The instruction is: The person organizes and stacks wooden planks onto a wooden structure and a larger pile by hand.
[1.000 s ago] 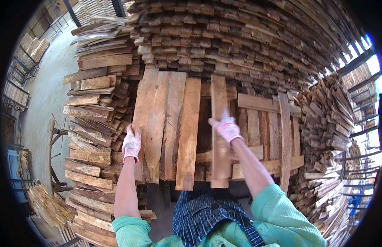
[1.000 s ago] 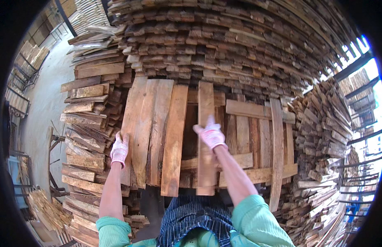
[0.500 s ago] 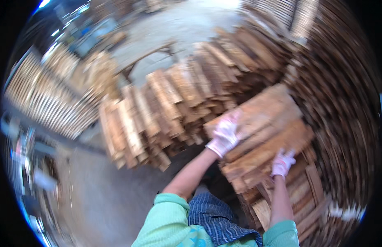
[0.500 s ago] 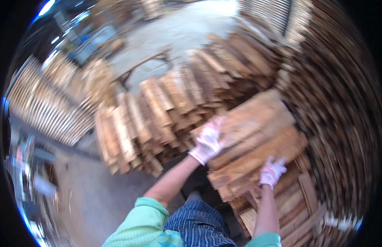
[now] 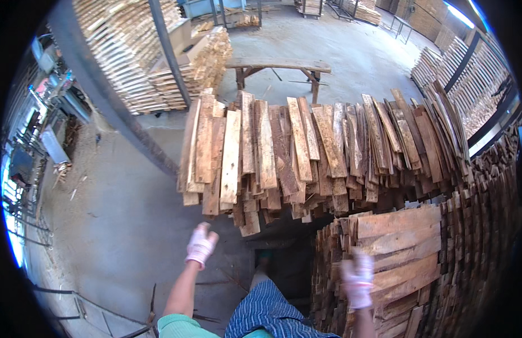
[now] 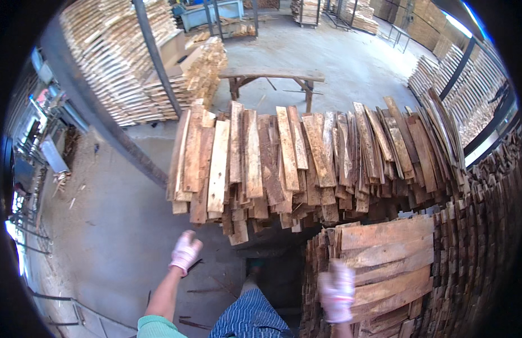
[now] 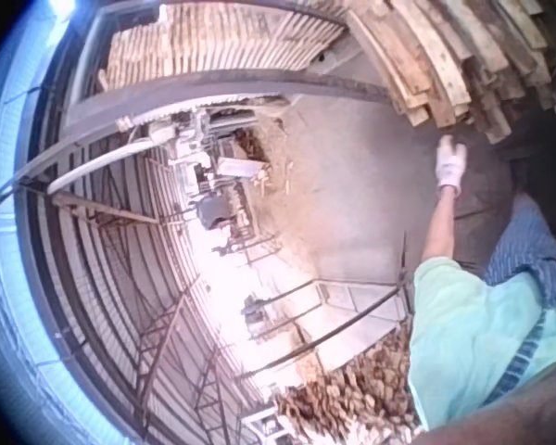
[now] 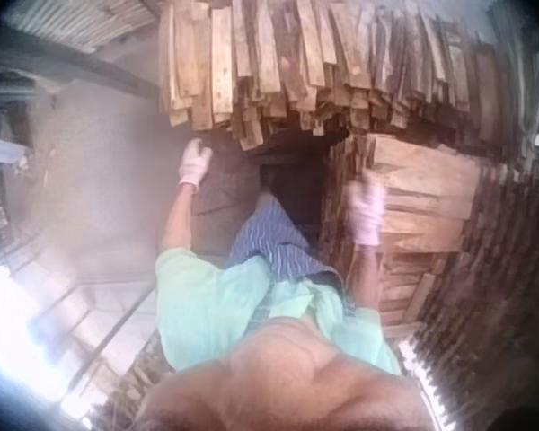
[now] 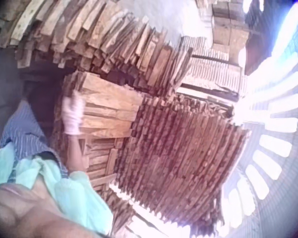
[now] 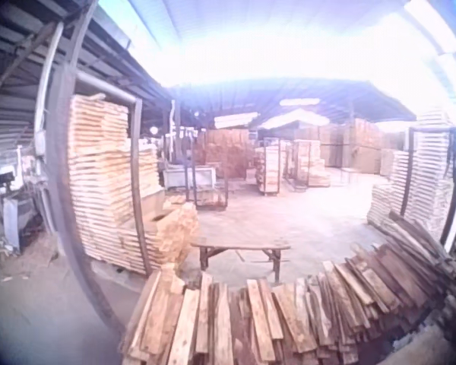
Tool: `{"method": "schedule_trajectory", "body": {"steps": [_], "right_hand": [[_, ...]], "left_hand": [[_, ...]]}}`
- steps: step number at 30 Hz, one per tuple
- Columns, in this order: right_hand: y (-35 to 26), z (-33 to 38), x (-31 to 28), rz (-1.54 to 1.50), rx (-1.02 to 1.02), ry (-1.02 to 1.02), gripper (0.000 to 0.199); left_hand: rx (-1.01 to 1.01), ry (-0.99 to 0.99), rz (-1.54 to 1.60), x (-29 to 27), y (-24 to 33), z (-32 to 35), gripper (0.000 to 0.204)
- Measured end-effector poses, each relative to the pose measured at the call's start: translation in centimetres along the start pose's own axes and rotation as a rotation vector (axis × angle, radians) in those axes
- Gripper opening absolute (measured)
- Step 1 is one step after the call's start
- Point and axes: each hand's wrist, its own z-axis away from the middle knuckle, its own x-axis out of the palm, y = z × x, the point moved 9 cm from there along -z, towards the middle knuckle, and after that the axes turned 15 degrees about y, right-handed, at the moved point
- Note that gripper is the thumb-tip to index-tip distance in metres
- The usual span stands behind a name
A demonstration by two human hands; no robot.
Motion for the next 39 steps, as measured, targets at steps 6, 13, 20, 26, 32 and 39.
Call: {"method": "schedule_trajectory", "body": {"steps": [6,13,20,26,32,39], "right_hand": [[7.8,-4.9,29.7,0.310,0.062,-0.570,0.055],[13.3,-13.5,44.6,0.705,0.268,-0.361,0.087],[10.4,-10.3,47.9,0.770,0.428,-0.437,0.098],[12.8,-19.6,45.5,0.670,0.156,-0.425,0.064],[20.3,-20.3,45.6,0.825,0.654,-0.475,0.129],[22.8,-17.5,45.1,0.444,0.628,-0.484,0.128]], "left_hand": [[-0.178,-0.081,-0.045,2.2,-1.3,-13.6,0.037],[-0.398,-0.219,0.433,21.5,6.9,-17.8,0.097],[-0.859,-0.047,0.219,27.2,10.6,-22.0,0.115],[-0.693,-0.003,0.490,28.0,7.4,-23.1,0.112],[-0.473,-0.140,0.552,29.7,12.2,-18.5,0.110],[-0.443,-0.320,0.223,30.8,14.6,-17.0,0.099]]}}
